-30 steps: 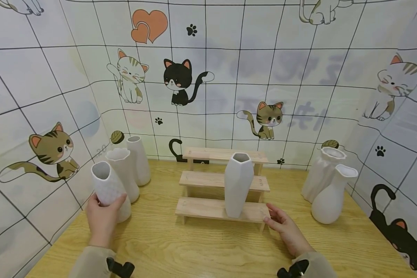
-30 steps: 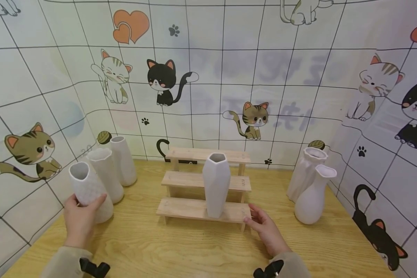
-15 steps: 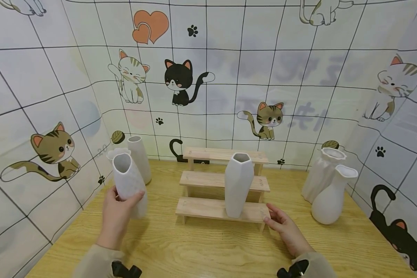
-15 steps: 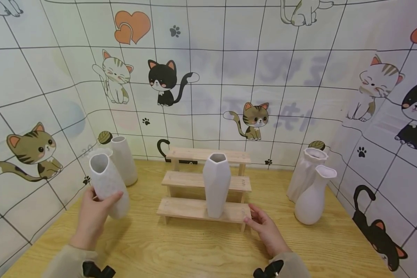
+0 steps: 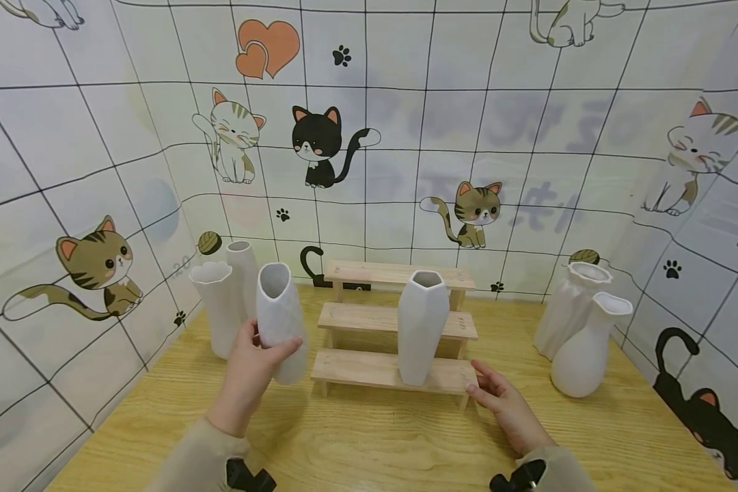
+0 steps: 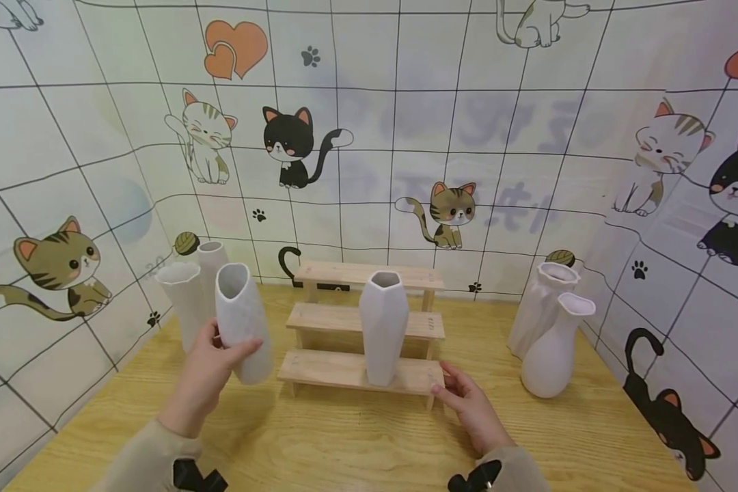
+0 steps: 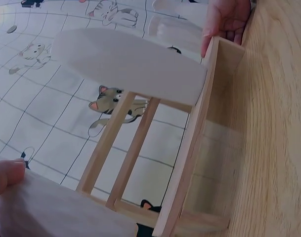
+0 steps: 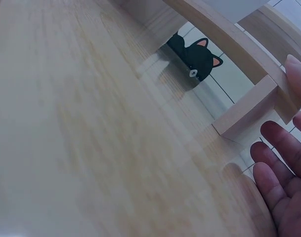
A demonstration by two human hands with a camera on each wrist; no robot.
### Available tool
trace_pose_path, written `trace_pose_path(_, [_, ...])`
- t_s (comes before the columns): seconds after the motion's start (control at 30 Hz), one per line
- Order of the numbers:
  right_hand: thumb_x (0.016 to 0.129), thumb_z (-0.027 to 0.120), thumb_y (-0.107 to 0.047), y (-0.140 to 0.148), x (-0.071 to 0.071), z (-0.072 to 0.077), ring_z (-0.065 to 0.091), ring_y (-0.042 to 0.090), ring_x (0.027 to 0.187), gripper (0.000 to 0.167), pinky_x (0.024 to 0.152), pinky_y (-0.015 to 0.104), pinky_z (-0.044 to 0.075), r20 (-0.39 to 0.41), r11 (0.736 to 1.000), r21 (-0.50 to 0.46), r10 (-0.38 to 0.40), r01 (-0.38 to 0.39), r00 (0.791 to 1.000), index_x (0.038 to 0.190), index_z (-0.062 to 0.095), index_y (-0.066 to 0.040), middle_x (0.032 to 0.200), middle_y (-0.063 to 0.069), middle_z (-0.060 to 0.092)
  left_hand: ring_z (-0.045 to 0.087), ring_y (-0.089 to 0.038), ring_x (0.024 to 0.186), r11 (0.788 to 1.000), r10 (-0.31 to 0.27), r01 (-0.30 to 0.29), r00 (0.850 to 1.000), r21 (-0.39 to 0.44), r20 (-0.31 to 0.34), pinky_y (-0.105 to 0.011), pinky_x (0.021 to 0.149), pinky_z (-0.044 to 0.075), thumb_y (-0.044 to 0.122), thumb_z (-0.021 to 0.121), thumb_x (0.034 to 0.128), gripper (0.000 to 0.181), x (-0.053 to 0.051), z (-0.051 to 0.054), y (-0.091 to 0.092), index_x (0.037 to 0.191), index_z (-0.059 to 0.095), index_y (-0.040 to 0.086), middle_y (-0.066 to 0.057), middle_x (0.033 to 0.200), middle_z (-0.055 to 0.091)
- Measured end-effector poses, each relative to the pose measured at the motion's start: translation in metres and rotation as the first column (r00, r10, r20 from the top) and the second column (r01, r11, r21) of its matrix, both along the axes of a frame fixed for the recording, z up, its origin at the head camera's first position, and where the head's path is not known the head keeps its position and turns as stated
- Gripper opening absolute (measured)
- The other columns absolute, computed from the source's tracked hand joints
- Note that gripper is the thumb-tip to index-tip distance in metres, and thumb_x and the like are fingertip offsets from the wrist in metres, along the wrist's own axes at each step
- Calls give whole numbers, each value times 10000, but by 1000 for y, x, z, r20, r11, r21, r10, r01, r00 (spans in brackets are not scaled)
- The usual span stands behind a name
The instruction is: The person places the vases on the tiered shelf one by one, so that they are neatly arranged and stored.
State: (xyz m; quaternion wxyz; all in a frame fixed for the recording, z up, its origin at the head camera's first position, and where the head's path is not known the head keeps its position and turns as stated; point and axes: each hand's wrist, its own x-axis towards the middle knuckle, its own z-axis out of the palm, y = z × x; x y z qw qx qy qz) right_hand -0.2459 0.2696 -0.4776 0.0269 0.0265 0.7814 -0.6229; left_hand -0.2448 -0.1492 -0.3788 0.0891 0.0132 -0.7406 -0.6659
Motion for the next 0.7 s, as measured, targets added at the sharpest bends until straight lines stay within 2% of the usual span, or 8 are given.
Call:
trace_pose_path(0.2, [948, 629, -234, 0, -1, -1, 477, 161, 1090, 655, 908, 309, 407, 11, 1000, 4, -3, 3, 1000, 1498, 313, -70, 1287, 157, 493, 495, -323, 1142, 998, -64, 64, 998, 19, -16, -510, 933, 437, 200, 822, 770, 763, -5, -2, 15, 1367, 367, 65, -143, 1269, 454])
trace_pose_path(0.7, [935, 643, -282, 0, -2, -2, 469, 197, 1122, 677, 964, 375, 398, 29, 1000, 4, -12, 12, 1000, 1499, 318, -97, 1300, 163, 474, 529, -311, 1114, 993, -120, 120, 993, 13, 14, -506, 928, 449, 262, 860, 719, 758, -11, -1, 45, 1328, 434, 108, -111, 1233, 512])
